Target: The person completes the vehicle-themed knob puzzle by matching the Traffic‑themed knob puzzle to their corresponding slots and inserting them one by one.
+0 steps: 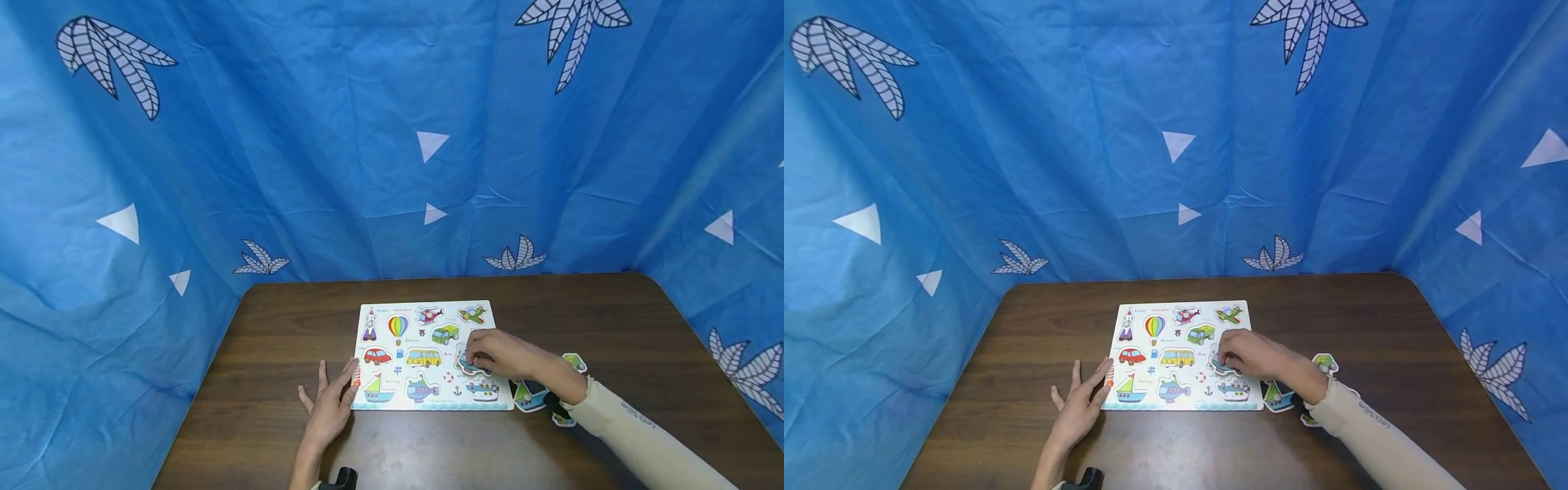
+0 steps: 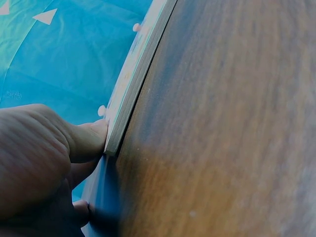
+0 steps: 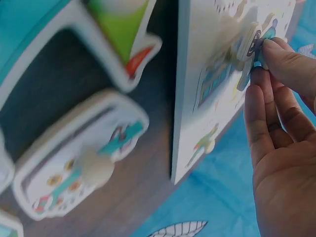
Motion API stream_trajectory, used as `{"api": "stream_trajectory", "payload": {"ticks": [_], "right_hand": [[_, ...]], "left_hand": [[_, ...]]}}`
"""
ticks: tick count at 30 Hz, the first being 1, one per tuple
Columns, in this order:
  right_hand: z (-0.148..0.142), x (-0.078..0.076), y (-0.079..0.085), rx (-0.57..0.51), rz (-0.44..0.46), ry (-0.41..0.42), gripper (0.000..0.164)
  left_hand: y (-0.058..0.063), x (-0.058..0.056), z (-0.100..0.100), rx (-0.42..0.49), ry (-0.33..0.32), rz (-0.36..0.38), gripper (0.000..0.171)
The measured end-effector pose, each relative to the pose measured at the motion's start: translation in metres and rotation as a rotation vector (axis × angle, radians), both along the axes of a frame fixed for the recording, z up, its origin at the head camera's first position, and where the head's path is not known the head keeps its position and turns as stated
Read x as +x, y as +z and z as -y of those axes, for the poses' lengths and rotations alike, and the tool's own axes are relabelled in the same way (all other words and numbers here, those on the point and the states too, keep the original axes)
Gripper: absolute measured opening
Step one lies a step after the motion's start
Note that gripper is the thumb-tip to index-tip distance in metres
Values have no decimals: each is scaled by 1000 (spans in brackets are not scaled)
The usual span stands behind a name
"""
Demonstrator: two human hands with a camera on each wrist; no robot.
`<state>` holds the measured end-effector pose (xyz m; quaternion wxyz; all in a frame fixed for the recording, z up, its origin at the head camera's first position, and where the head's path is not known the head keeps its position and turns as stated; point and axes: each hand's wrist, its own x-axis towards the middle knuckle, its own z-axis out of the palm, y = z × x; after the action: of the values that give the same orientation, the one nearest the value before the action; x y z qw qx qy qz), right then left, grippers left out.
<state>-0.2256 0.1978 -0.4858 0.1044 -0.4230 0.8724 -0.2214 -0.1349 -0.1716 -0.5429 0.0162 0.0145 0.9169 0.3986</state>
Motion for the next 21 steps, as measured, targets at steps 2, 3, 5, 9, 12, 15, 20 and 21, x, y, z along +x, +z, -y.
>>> {"api": "stream_trajectory", "payload": {"ticks": [2, 3, 5, 9, 12, 15, 20, 21], "right_hand": [[6, 1, -1, 13, -3, 6, 9], [8, 2, -1, 18, -7, 11, 9], [15, 2, -1, 20, -29, 33, 7], [27, 3, 1, 22, -56, 71, 6], [37, 2, 3, 28, -56, 89, 6], [45, 2, 3, 34, -54, 101, 7], [60, 3, 0, 32, -64, 145, 9], [63, 3, -1, 29, -71, 159, 9]], "left_hand": [[0, 0, 0, 2, 1, -5, 49], [-1, 0, 0, 1, 4, -7, 50], [-2, 0, 0, 1, 9, -11, 50], [-2, 0, 0, -7, 21, -27, 50], [-1, -1, 0, -9, 21, -26, 50], [0, -2, 0, -7, 14, -8, 50], [-1, -2, 0, -5, 8, 16, 50], [-1, -2, 0, -4, 9, 24, 50]]}}
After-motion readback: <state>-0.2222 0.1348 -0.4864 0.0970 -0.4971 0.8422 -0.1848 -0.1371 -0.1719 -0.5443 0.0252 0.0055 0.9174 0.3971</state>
